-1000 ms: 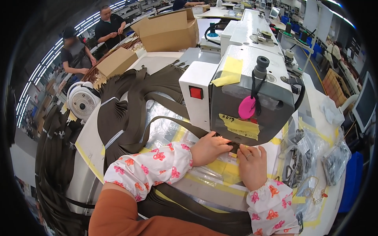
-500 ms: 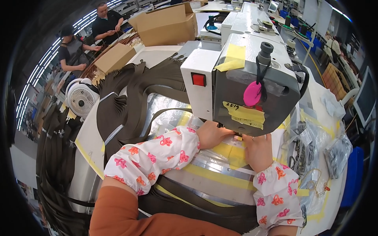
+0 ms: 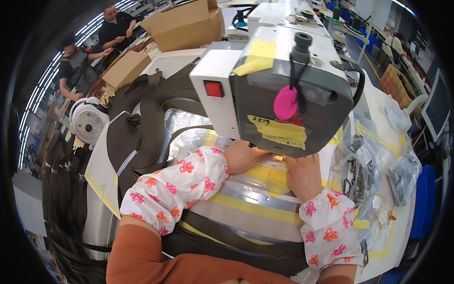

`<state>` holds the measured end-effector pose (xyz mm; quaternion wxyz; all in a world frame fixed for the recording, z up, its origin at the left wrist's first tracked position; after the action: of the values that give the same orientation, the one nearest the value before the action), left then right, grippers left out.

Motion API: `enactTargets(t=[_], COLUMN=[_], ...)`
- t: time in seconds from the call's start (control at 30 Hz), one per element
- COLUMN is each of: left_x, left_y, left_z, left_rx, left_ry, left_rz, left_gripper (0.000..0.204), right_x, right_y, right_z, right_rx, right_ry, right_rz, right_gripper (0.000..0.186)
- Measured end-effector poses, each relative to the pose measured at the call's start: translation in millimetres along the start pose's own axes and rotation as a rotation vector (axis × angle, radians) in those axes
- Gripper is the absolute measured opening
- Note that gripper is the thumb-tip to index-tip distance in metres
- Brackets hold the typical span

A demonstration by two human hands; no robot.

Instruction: Sewing small clips or hardware onto fabric straps using an industrial sewing machine.

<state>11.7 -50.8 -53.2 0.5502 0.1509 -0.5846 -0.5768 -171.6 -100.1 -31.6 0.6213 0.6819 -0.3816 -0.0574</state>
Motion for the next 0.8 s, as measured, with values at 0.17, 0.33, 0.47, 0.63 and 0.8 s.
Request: enactTargets(t=[0.17,0.33,0.47,0.63,0.8], left_x=[-2.3,-2.3,9.3,0.4,-6.1], left_y=[1.1,16.3,21.7,25.1,12.9], left_z=[0.1,11.2,21.0,14.4,19.8], left_rx=[0.095,-0.007,0.071,0.198,0.078], left_ry=[-0.049,-0.136,-0.313,-0.301,-0.257], left_rz=[0.007,-0.116,-0.156,-0.191,-0.192], left_gripper=[0.025,0.019,0.014,0.011,0.012], right_x=[1.3,-3.0,-7.1,2.1,-11.3], right_y=[2.3,-5.0,6.0,-1.7,0.0], right_z=[-9.0,-14.5,-14.0,-22.0,-19.0], right_rx=[0.005,0.016,-0.071,-0.069,-0.060], right_ry=[0.024,0.052,0.070,0.094,0.082], right_rz=[0.050,0.088,0.080,0.086,0.068], right_gripper=[0.029,0.020,0.019,0.017,0.020])
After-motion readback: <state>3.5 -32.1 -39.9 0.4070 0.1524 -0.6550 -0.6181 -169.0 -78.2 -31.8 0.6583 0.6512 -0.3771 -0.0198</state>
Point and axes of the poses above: each hand's wrist, its own x-axis towards the middle knuckle, its own y-axis out of the back of the hand, z = x × y, the point moved 2 cm from there along x, towards the middle knuckle, and after that the axes turned 9 degrees about -y, right-handed, at the moved point
